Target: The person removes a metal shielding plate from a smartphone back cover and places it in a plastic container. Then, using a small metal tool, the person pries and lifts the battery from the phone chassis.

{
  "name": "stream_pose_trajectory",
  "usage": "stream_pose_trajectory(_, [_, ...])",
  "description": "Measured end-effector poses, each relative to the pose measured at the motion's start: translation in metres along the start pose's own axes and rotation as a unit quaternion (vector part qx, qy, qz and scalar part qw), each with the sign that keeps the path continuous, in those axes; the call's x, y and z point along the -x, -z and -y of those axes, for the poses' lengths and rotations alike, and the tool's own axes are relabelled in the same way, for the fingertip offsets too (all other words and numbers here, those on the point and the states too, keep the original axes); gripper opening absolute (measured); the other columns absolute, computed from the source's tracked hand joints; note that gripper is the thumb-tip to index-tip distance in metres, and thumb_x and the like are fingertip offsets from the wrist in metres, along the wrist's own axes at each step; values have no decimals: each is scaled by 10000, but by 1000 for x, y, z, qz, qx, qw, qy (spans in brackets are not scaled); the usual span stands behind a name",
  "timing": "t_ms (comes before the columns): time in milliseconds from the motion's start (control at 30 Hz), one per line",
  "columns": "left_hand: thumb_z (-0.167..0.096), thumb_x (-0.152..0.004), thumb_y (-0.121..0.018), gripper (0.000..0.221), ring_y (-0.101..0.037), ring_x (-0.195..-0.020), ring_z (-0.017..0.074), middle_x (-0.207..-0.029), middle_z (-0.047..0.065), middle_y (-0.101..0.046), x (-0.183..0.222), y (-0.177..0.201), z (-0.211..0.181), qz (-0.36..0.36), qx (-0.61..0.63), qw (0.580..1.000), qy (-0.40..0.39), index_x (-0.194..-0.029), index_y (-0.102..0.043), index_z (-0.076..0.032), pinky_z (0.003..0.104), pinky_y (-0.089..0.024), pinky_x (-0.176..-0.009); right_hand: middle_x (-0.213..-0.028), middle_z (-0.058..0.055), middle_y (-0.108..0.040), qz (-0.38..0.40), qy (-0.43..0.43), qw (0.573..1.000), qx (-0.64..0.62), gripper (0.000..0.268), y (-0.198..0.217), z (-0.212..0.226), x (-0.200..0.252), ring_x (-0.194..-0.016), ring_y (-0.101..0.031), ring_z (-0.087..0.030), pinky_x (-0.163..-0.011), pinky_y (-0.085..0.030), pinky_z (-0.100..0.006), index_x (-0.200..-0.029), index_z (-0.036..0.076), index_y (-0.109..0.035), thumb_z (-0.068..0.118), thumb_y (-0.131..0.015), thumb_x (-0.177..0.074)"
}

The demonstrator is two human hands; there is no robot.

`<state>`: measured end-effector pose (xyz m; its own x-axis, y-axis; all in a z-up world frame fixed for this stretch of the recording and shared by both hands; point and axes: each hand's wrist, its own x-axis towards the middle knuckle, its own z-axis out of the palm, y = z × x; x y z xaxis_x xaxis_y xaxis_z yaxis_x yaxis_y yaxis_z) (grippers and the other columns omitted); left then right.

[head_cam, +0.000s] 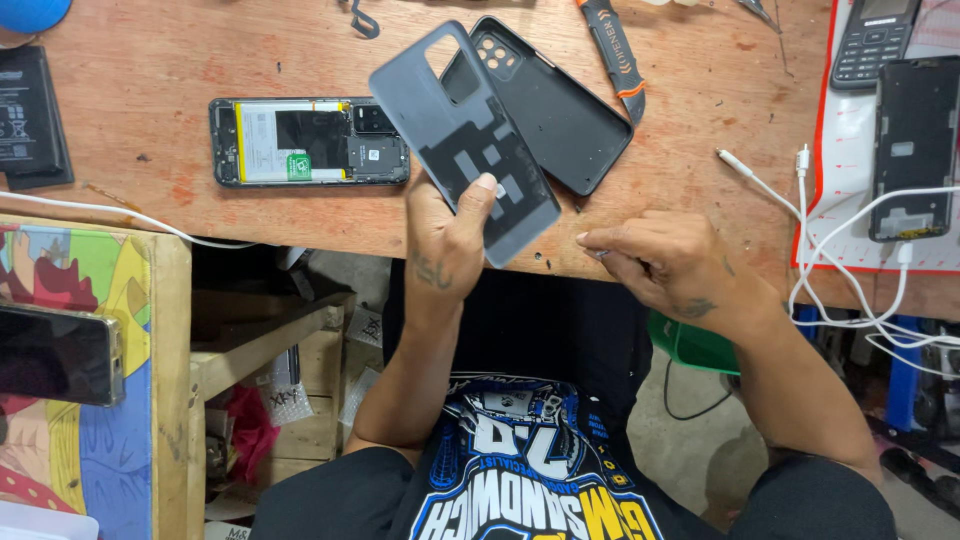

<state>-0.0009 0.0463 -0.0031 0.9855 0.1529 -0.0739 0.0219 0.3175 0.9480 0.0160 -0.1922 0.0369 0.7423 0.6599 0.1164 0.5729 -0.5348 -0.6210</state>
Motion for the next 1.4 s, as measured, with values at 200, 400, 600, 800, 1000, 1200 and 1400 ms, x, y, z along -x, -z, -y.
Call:
stream_pose_trajectory(200, [-96, -1026, -650, 159, -649, -896, 88, -989, 56, -709, 1, 10, -11, -44, -57, 997, -42, -1126, -660, 27, 254, -545, -832, -687, -93, -665, -9, -75, 997, -19, 129, -1, 2, 3, -583, -655, -187, -551, -516, -312, -872, 50, -755, 27, -685, -766])
stream_pose_trajectory(400, [-141, -1034, -680, 165, -634, -786, 74, -885, 29, -708, 0, 19, -17, -99, -73, 991, -57, -1015, -688, 24, 228, -524, -732, -698, -158, -595, -115, -125, 982, 85, 204, 1, -1, -14, -571, -540, -240, -569, -422, -373, -867, 0, -714, 154, -776, -985])
stream_pose_trajectory(600, [-174, -1055, -667, 196, -589, -778, 56, -870, 9, -667, 1, 34, -23, -139, -70, 982, -105, -1063, -682, 20, 210, -482, -727, -695, -154, -527, -22, -161, 984, 74, 350, 27, 7, -22, -586, -487, -284, -604, -409, -422, -771, -27, -591, 157, -699, -1048])
stream_pose_trajectory(800, [-179, -1061, -658, 197, -578, -758, 50, -851, 12, -664, 4, 41, -20, -148, -81, 980, -102, -1050, -678, 17, 209, -474, -717, -658, -80, -565, 108, -5, 991, 76, 327, 3, 24, -4, -637, -594, -282, -624, -489, -426, -715, 83, -651, 336, -811, -845])
stream_pose_trajectory(1000, [-174, -1060, -655, 199, -597, -785, 46, -882, 16, -677, 6, 38, -17, -134, -59, 983, -108, -1068, -667, 24, 209, -493, -740, -954, -154, -646, -56, -154, 976, 144, 270, -8, 31, -2, -759, -673, -331, -659, -529, -423, -1246, 60, -703, 63, -717, -976])
stream_pose_trajectory(1200, [-139, -1088, -657, 153, -560, -762, 28, -877, 2, -661, 10, 45, -19, -154, -48, 976, -145, -1045, -652, 8, 192, -443, -700, -1035, -175, -641, 53, 46, 992, 103, 636, -41, 40, 3, -895, -669, -340, -767, -562, -424, -1368, 46, -633, -149, -601, -764])
stream_pose_trajectory(1400, [-114, -1078, -666, 133, -423, -631, -22, -764, -53, -586, 19, 54, -24, -165, -9, 973, -161, -1013, -629, -4, 167, -278, -576, -1361, -273, -597, -26, 86, 985, 146, 669, -42, 53, -20, -1291, -586, -434, -1076, -522, -474, -1360, -32, -557, -188, -551, -709])
